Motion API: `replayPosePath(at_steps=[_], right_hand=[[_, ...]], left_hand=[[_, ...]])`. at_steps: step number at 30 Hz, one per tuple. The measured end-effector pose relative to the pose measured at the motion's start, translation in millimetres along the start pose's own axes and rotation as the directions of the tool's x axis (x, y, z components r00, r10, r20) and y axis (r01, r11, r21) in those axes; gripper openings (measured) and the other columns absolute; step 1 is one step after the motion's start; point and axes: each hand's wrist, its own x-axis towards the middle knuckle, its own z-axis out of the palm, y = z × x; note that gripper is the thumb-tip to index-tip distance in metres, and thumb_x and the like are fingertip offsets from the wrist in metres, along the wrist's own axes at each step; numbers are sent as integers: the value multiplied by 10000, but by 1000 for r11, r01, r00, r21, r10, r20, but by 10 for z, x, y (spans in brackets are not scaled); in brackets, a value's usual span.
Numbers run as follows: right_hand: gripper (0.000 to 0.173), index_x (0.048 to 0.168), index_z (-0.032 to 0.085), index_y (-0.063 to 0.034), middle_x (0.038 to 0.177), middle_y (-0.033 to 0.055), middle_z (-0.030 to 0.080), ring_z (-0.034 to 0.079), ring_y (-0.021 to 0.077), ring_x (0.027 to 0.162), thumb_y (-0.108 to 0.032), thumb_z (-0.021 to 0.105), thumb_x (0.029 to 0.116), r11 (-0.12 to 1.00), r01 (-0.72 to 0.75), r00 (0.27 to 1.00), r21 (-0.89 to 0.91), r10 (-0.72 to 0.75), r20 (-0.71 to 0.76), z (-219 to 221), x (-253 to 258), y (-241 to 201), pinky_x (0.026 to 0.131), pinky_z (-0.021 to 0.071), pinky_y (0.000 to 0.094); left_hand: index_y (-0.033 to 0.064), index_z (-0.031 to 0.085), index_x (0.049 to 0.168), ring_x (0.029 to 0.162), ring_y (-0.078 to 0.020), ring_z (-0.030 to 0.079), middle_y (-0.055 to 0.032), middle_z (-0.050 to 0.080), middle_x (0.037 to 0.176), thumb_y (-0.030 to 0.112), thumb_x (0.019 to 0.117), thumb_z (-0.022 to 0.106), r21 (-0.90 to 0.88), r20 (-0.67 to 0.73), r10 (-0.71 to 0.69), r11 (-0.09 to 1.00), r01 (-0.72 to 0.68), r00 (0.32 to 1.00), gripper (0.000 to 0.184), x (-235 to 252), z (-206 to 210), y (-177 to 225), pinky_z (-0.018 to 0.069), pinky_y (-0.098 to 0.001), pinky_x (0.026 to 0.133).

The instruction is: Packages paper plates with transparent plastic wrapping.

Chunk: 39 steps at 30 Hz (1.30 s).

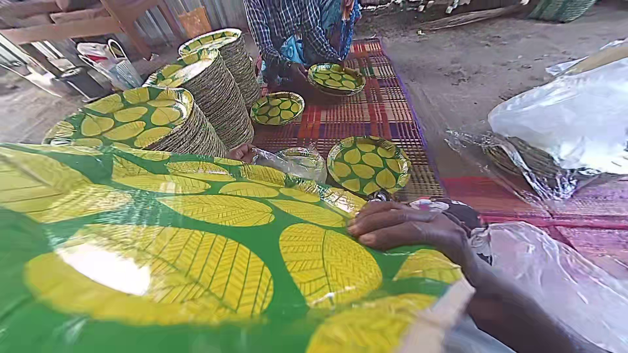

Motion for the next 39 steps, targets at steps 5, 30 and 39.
replayPosePath(at_steps=[5,30,39], right_hand=[[186,1171,703,-155,1196,-96,701,603,-31,1166,-185,643,997,977,-213,976,-12,213,-43,-206,-212,55,1017,499,181],[170,954,713,-45,898,137,730,701,325,792,59,590,899,402,56,946,-914,272,178,800,-63,698,606,509,436],[142,999,657,62,920,212,693,701,389,887,91,531,940,516,87,801,-852,473,369,1332,290,1087,634,537,470]], left_hand=[[-31,613,1074,625,43,531,40,592,760,-24,1058,434,-206,-66,-197,962,180,978,180,-176,-48,158,490,-130,654],[25,706,1150,927,-353,661,-185,700,978,211,1082,505,400,229,163,883,-245,960,282,-237,508,187,490,-598,855],[35,721,1124,833,-413,707,-210,714,866,174,1061,541,506,163,206,822,-261,965,236,-552,999,-19,536,-597,767]])
